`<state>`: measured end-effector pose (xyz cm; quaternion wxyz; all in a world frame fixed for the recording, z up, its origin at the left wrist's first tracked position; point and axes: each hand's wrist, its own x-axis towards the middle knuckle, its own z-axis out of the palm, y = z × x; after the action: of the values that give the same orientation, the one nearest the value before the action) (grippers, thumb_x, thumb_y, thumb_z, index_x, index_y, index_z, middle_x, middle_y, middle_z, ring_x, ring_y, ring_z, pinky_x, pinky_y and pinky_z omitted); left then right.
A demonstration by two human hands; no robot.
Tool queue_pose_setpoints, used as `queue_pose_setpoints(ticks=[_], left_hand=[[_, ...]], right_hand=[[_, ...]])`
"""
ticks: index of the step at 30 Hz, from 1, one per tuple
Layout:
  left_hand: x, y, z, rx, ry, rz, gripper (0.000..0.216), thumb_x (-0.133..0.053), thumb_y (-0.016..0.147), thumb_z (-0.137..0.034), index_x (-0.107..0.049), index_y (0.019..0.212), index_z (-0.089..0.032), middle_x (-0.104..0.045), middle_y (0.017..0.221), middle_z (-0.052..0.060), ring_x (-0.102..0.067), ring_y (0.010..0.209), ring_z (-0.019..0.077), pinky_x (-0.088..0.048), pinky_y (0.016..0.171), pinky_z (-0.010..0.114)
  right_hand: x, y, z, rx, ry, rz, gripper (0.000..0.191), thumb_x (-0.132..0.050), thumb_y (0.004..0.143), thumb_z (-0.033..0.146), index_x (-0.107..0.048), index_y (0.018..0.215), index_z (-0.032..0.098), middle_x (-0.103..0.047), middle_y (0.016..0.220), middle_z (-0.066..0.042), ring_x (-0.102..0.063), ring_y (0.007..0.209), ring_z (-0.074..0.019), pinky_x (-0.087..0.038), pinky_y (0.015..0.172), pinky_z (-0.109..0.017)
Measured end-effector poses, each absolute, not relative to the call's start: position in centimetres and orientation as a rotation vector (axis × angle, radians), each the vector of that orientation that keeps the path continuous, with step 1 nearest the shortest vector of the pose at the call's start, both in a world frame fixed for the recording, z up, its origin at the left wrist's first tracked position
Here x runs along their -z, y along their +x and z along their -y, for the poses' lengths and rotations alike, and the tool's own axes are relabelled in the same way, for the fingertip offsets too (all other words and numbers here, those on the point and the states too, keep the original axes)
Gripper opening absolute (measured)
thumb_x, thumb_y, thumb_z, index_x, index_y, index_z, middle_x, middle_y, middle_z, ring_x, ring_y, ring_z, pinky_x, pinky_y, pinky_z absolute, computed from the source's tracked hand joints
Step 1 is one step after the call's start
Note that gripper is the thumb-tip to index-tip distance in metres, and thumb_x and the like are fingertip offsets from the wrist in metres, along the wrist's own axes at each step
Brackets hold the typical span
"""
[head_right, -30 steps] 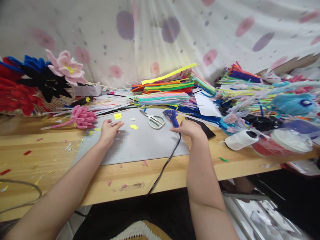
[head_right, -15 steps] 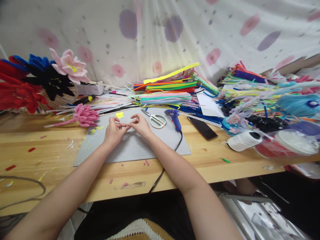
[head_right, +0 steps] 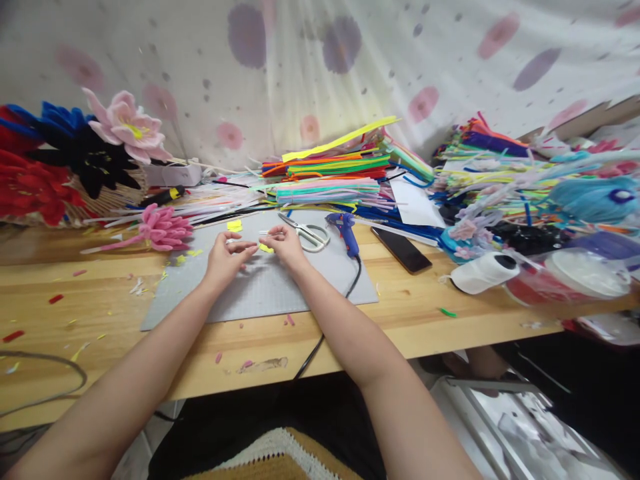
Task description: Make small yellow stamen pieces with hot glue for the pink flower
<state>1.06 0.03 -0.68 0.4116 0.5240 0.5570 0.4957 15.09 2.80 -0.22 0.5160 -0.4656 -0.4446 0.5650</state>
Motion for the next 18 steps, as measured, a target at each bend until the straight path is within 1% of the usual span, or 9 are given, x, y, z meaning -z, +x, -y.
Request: queue_pose_setpoints(ticks=[4, 9, 13, 18], left_hand=[[0.50, 1.41, 0.01, -1.223, 1.429, -1.477, 0.044, -0.069, 0.060, -0.032, -0.039, 0.090, -0.022, -0.068, 0.076, 0.000, -0.064, 0.070, 0.0152, -0.046, 0.053, 0.024], [0.11, 1.38, 0.00, -1.244, 1.476, -1.628, 0.045, -0.070, 0.059, -0.026, -0.032, 0.083, -0.023, -0.065, 0.066, -0.005, -0.062, 0.062, 0.0129, -0.045, 0.061, 0.026], [0.18, 1.42, -0.10, -1.204, 1.478, -1.637, 0.048, -0.071, 0.056, -0.024, -0.029, 0.080, -0.023, -0.062, 0.061, -0.007, -0.059, 0.056, 0.0118, -0.042, 0.058, 0.025], [0.45, 1.34, -0.20, -1.223, 1.475, -1.664, 0.047, -0.072, 0.054, -0.023, -0.031, 0.078, -0.023, -0.058, 0.058, -0.008, -0.056, 0.052, 0.0113, -0.038, 0.053, 0.023]], right_hand=[[0.56, 14.66, -2.68, -1.397, -1.098, 1.108, 0.045, -0.077, 0.043, 0.033, -0.048, 0.074, 0.018, -0.058, 0.057, 0.005, -0.050, 0.053, -0.0084, -0.033, 0.051, -0.021], [0.84, 14.58, -2.62, -1.427, -1.025, 1.164, 0.041, -0.074, 0.049, 0.032, -0.052, 0.081, 0.018, -0.061, 0.062, 0.004, -0.052, 0.057, -0.0088, -0.034, 0.053, -0.021], [0.76, 14.61, -2.49, -1.431, -1.045, 1.153, 0.039, -0.073, 0.051, 0.031, -0.052, 0.080, 0.018, -0.063, 0.066, 0.003, -0.054, 0.058, -0.0089, -0.035, 0.053, -0.021], [0.94, 14.53, -2.48, -1.426, -1.044, 1.177, 0.038, -0.072, 0.051, 0.031, -0.052, 0.080, 0.019, -0.062, 0.065, 0.003, -0.054, 0.058, -0.0095, -0.036, 0.053, -0.021]])
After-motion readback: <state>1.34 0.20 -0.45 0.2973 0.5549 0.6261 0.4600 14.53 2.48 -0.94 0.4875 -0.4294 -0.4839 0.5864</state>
